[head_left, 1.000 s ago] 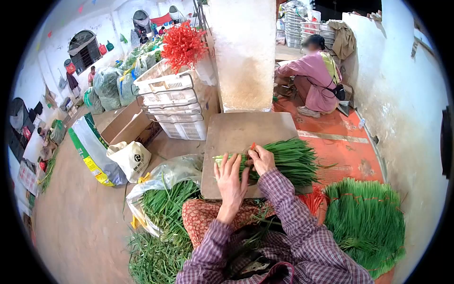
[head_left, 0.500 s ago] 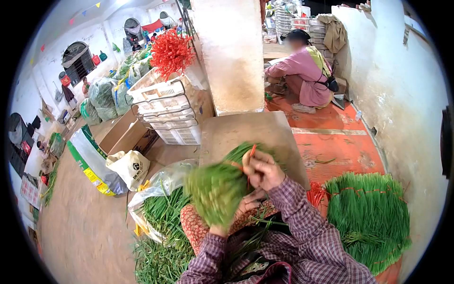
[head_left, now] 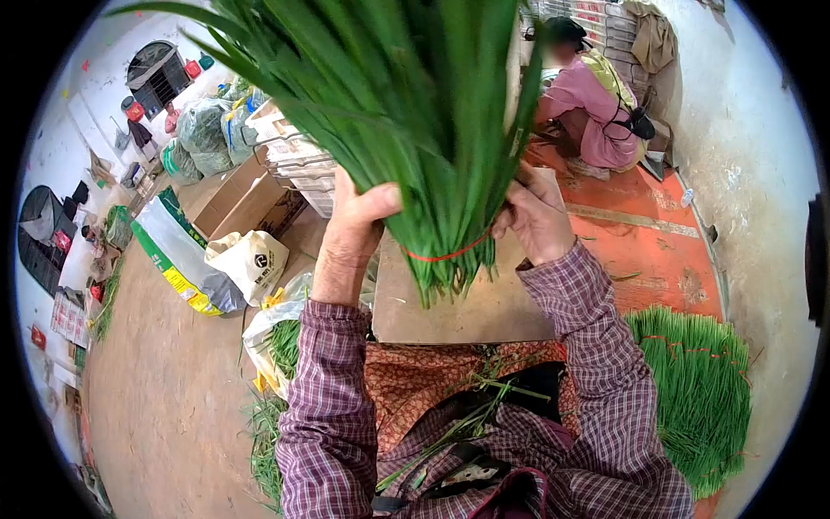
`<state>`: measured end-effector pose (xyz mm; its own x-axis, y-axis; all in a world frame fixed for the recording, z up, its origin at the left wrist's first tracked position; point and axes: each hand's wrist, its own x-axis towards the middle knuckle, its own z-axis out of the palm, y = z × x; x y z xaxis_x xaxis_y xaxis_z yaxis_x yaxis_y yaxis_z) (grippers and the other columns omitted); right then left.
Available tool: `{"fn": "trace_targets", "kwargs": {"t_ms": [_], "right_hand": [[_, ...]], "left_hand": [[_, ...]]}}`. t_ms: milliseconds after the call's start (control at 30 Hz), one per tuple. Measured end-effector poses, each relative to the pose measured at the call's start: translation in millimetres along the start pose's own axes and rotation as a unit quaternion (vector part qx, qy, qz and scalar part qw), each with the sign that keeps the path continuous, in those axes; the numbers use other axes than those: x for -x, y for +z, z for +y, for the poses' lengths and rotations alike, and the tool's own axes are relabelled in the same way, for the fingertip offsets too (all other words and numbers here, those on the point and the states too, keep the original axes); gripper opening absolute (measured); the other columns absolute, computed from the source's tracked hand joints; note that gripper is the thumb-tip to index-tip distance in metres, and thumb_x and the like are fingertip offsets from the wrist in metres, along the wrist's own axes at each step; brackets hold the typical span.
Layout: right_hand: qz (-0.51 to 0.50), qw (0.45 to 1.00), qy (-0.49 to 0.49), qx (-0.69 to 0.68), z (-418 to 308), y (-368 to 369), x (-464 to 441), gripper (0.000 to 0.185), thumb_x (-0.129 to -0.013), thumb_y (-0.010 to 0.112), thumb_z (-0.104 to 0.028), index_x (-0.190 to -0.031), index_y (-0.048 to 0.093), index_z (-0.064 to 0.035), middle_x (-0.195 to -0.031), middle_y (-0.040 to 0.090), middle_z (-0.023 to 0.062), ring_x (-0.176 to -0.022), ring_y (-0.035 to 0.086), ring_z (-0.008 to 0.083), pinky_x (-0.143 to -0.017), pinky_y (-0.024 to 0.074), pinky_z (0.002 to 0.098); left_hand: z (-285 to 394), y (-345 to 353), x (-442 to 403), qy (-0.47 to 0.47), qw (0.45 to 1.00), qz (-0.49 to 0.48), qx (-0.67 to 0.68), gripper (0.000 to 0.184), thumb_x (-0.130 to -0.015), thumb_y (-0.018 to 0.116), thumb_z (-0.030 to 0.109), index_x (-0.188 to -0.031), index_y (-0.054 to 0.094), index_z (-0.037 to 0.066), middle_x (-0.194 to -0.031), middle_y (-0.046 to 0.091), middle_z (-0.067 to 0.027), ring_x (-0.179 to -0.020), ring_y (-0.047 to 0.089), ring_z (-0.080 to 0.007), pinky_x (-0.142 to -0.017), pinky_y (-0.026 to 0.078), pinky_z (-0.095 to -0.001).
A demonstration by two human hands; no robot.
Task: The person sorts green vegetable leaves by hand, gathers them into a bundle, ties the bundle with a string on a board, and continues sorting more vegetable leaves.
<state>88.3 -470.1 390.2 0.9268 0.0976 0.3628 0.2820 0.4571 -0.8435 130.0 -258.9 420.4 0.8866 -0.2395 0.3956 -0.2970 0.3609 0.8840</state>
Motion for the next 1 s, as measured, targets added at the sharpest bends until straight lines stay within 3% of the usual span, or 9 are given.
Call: {"fn": "trace_targets", "kwargs": {"t_ms": [67, 167, 367, 400, 467, 567, 633, 767, 1000], "right_hand": [[0.086, 0.996, -0.024, -0.019, 16, -15, 4, 0.031, -0.094, 0.053, -0.021, -0.114, 0.055, 0.0018, -0.081, 0.061, 0.0048, -0.053, 0.056, 0.0120, -0.049, 0.0492, 0.0247], [0.238, 0.963, 0.121, 0.036, 102, -62, 23, 0.030, -0.094, 0.052, -0.018, -0.117, 0.053, 0.0017, -0.078, 0.062, 0.0070, -0.053, 0.057, 0.0144, -0.048, 0.0499, 0.0275], [0.186, 0.973, 0.090, -0.106, 141, -93, 45, 0.019, -0.091, 0.056, -0.016, -0.103, 0.057, -0.0007, -0.075, 0.061, 0.0083, -0.054, 0.058, 0.0165, -0.048, 0.0510, 0.0300], [0.204, 0.967, 0.101, -0.116, 142, -86, 38, 0.018, -0.091, 0.057, -0.017, -0.100, 0.057, -0.0009, -0.074, 0.061, 0.0076, -0.054, 0.058, 0.0157, -0.048, 0.0509, 0.0297], [0.211, 0.968, 0.100, -0.096, 149, -77, 26, 0.018, -0.091, 0.057, -0.018, -0.099, 0.058, -0.0016, -0.073, 0.059, 0.0060, -0.054, 0.057, 0.0139, -0.047, 0.0499, 0.0284], [0.170, 0.977, 0.087, -0.097, 130, -58, 12, 0.018, -0.092, 0.056, -0.020, -0.100, 0.058, -0.0038, -0.074, 0.057, 0.0025, -0.055, 0.055, 0.0105, -0.047, 0.0472, 0.0257], [0.121, 0.983, 0.062, -0.120, 122, -52, 10, 0.016, -0.094, 0.054, -0.020, -0.101, 0.058, -0.0062, -0.075, 0.057, 0.0001, -0.056, 0.053, 0.0084, -0.051, 0.0475, 0.0251], [0.139, 0.979, 0.041, -0.141, 103, -28, 34, 0.016, -0.094, 0.052, -0.020, -0.100, 0.055, -0.0052, -0.078, 0.056, 0.0023, -0.061, 0.054, 0.0098, -0.056, 0.0504, 0.0274], [0.171, 0.985, -0.003, 0.027, 106, -17, 96, 0.020, -0.097, 0.048, -0.020, -0.102, 0.055, -0.0019, -0.085, 0.059, 0.0055, -0.071, 0.059, 0.0132, -0.069, 0.0529, 0.0302]], "left_hand": [[-17, -1, -1, -0.053, 0.995, -0.006, -0.082, 0.103, -0.050, 0.084, 0.035, -0.133, 0.034, 0.001, -0.118, 0.050, -0.0144, -0.112, 0.049, -0.0289, -0.100, 0.040, -0.0420], [-74, -23, 25, -0.126, 0.973, -0.078, -0.175, 0.137, -0.042, 0.085, 0.056, -0.144, 0.011, 0.002, -0.145, 0.023, -0.0213, -0.135, 0.023, -0.0328, -0.111, 0.022, -0.0456], [-138, -47, 66, -0.105, 0.913, -0.190, -0.345, 0.148, -0.043, 0.085, 0.058, -0.146, -0.007, 0.005, -0.151, 0.007, -0.0234, -0.140, 0.009, -0.0346, -0.114, 0.015, -0.0440], [-152, -49, 67, -0.078, 0.885, -0.181, -0.421, 0.142, -0.047, 0.085, 0.055, -0.146, -0.004, 0.007, -0.150, 0.012, -0.0224, -0.140, 0.012, -0.0331, -0.114, 0.017, -0.0435], [-190, -56, 54, -0.199, 0.961, -0.121, -0.151, 0.126, -0.054, 0.086, 0.047, -0.143, 0.010, 0.001, -0.144, 0.025, -0.0193, -0.132, 0.028, -0.0274, -0.110, 0.028, -0.0425], [-144, -17, 41, -0.108, 0.972, -0.039, -0.204, 0.087, -0.058, 0.088, 0.022, -0.127, 0.040, -0.002, -0.116, 0.058, -0.0130, -0.105, 0.056, -0.0229, -0.096, 0.046, -0.0367], [-127, -11, 34, -0.079, 0.988, -0.027, -0.132, 0.078, -0.058, 0.087, 0.023, -0.120, 0.048, -0.003, -0.115, 0.058, -0.0136, -0.105, 0.056, -0.0216, -0.094, 0.047, -0.0361], [-88, -2, 8, -0.101, 0.992, -0.058, -0.055, 0.080, -0.058, 0.086, 0.028, -0.120, 0.047, -0.003, -0.109, 0.060, -0.0146, -0.099, 0.060, -0.0240, -0.089, 0.048, -0.0355], [-86, 22, -17, -0.134, 0.942, -0.173, -0.253, 0.098, -0.065, 0.081, 0.042, -0.134, 0.034, -0.008, -0.121, 0.053, -0.0244, -0.116, 0.051, -0.0339, -0.096, 0.042, -0.0388]]}}
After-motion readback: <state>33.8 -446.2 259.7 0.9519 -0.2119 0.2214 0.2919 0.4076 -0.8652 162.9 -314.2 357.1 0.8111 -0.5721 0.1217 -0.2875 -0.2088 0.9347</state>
